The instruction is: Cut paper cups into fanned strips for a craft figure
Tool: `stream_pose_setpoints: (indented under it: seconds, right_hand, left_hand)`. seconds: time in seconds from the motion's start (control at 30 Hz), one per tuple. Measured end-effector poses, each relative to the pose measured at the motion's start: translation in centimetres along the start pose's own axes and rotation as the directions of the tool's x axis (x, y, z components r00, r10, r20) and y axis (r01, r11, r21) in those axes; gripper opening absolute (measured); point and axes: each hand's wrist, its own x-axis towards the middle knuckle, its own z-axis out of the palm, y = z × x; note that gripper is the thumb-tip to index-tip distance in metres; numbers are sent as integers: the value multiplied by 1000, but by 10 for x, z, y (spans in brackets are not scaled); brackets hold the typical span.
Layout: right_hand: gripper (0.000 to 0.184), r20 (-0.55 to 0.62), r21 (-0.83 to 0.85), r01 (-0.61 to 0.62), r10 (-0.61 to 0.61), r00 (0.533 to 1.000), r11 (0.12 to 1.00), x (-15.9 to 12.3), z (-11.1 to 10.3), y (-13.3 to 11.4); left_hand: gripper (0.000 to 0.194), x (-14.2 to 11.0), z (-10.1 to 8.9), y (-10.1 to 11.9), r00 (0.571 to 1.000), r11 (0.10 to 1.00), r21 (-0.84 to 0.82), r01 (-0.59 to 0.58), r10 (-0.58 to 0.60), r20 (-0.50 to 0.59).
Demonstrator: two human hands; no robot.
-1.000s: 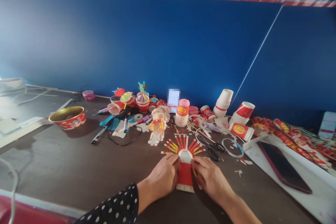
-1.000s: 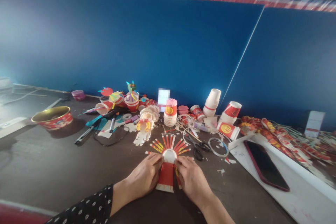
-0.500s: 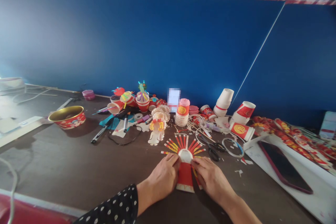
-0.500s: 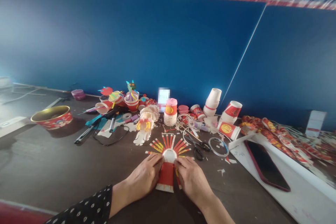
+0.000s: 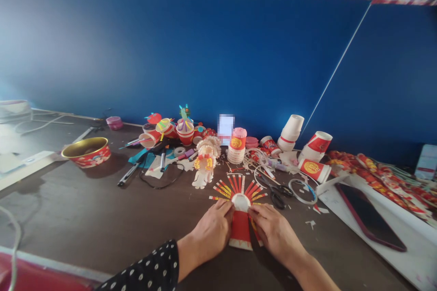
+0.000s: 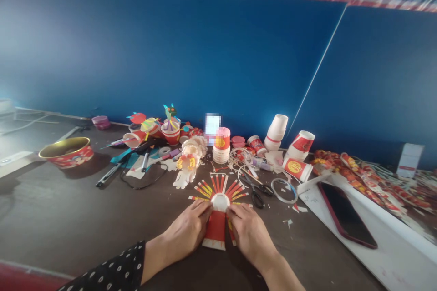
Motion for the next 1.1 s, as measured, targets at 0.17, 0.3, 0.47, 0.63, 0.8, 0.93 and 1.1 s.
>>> stream_pose_setpoints:
  seconds: [0.17,0.3,0.47,0.63,0.8,0.93,1.1]
  right_hand:
    - [28,-4,14,6,-6,1000,1000,0,1,2]
    - [28,-4,12,4,-3,1000,1000,0,2,2]
    - [28,7,-2,6,-6,1000,1000,-1,2,1]
    - [28,18,-8,-1,1,1000,1000,0,1,0]
    - [28,54,-51,1,2,999,999,0,3,1]
    - [27,43,-100,24,-20,999,995,0,5,2]
    - [23,59,-189,36,-26,998,981,1,8,2]
  left_hand:
    - [26,-2,3,-1,1000,999,-32,19,-19,-14]
    - [29,-3,3,-1,999,998,-44,35,-37,-23]
    - [30,-4,3,-1,999,998,-35,44,-45,-28]
    - [29,-3,5,0,999,999,-8,43,-43,-9]
    - [31,-5,7,-3,998,998,-16,58,-58,2]
    - [33,-5,7,-2,996,996,-7,84,-84,16]
    - [32,-3,4,0,997,998,40,53,-55,44]
